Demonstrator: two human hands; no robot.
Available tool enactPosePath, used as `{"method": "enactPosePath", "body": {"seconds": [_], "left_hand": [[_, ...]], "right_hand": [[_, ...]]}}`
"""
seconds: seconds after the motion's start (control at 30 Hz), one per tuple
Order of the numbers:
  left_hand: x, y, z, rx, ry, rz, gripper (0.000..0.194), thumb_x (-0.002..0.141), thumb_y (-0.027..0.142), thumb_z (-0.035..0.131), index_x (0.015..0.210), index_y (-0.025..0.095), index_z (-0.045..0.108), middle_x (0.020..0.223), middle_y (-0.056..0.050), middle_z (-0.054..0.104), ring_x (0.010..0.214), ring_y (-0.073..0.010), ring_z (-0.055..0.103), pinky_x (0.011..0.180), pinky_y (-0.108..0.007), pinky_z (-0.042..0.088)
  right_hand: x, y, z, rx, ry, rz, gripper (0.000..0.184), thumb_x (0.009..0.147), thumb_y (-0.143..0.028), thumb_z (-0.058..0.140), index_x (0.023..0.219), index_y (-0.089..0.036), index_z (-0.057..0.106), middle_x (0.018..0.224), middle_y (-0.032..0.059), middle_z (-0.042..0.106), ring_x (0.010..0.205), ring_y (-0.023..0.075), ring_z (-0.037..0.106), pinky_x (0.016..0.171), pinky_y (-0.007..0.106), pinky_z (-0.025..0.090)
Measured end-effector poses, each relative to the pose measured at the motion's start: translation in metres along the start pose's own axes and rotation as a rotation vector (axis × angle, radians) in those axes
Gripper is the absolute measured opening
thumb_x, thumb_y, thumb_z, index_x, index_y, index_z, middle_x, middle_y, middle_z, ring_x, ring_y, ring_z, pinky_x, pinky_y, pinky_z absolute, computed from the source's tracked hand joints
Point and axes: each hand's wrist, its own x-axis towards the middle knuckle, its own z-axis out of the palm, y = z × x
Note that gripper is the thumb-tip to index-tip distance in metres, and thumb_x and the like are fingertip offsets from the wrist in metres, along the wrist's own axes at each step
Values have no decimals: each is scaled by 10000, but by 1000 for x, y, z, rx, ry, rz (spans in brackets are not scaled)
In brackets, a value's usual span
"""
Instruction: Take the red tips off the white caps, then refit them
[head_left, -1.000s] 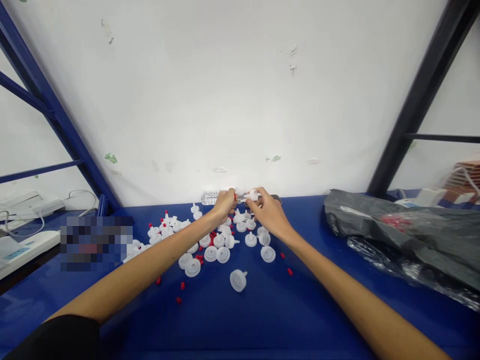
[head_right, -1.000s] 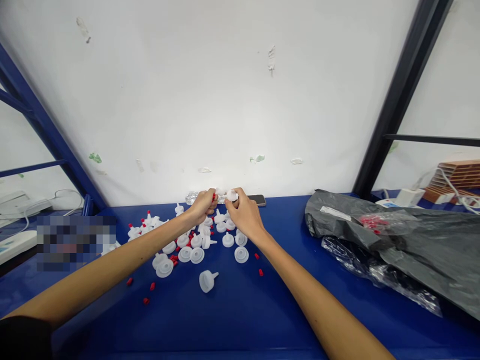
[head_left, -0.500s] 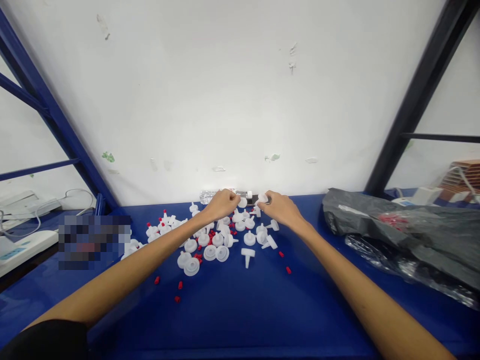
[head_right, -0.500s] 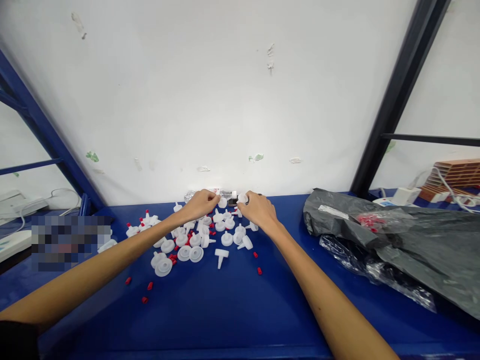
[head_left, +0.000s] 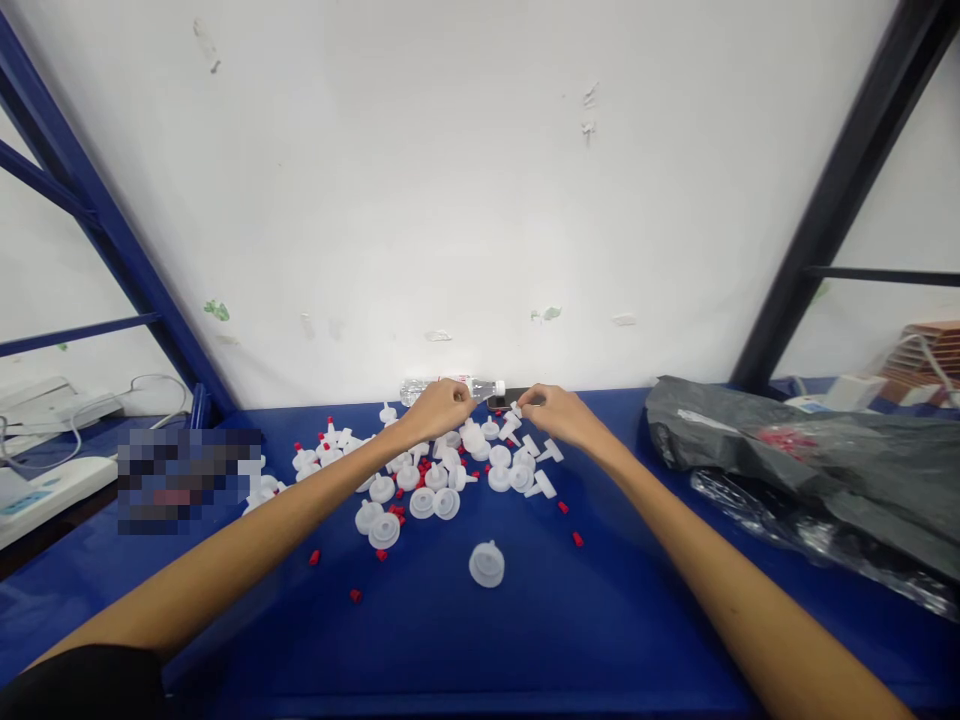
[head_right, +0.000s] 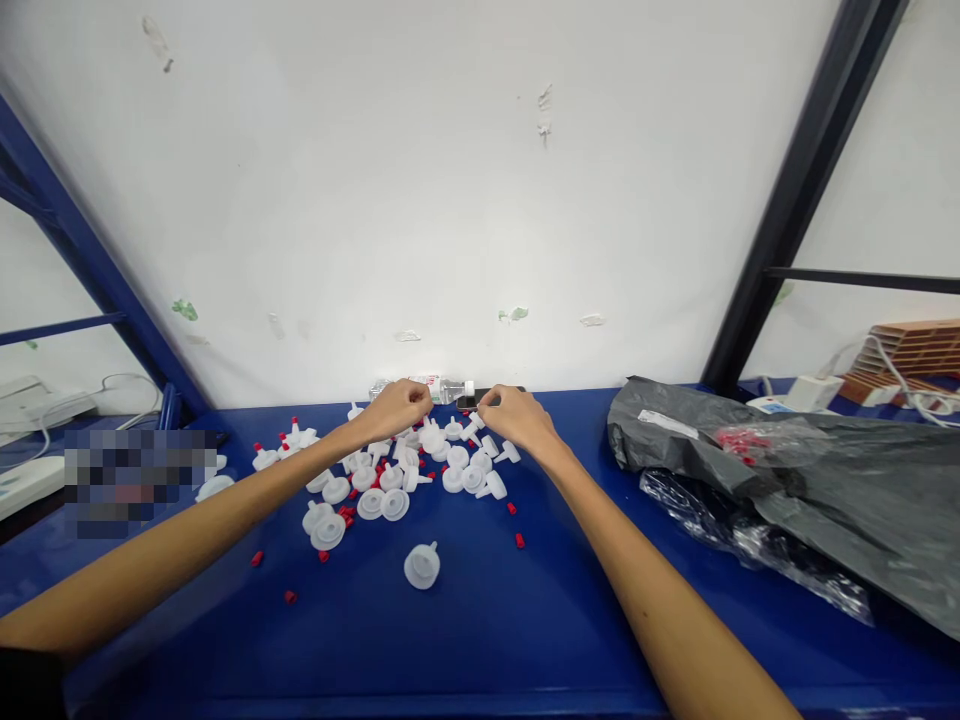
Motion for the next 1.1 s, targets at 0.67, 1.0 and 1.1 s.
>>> {"method": "enactPosePath", "body": {"seconds": [0.67,1.0,1.1], "left_hand": [[0,-8,-42,383,-183,95,256,1003,394,676,1119,168,710,1122,-56,732,942,-195,707,832,-380,617],[-11,-10,-42,416,-421,199,217,978,377,715,996,160,722,1042,-43,747,960,-196,707,904,-419,595],[-9,-4,-44,317,-352,157,248,1003,401,676,1021,156,714,1048,-45,736,941,-191,704,861,-396,603]], "right_hand": [[-7,-11,2,-22,89,-7,245,887,-289,566,991,-266,786,785,47,745,661,213,625,581,295,350],[-6,-11,8,-19,125,-64,210,898,-256,580,953,-249,783,768,47,756,676,222,654,592,299,355],[-9,-15,7,26,123,-133,212,929,-254,579,994,-240,780,782,31,772,695,210,673,602,289,381]]}}
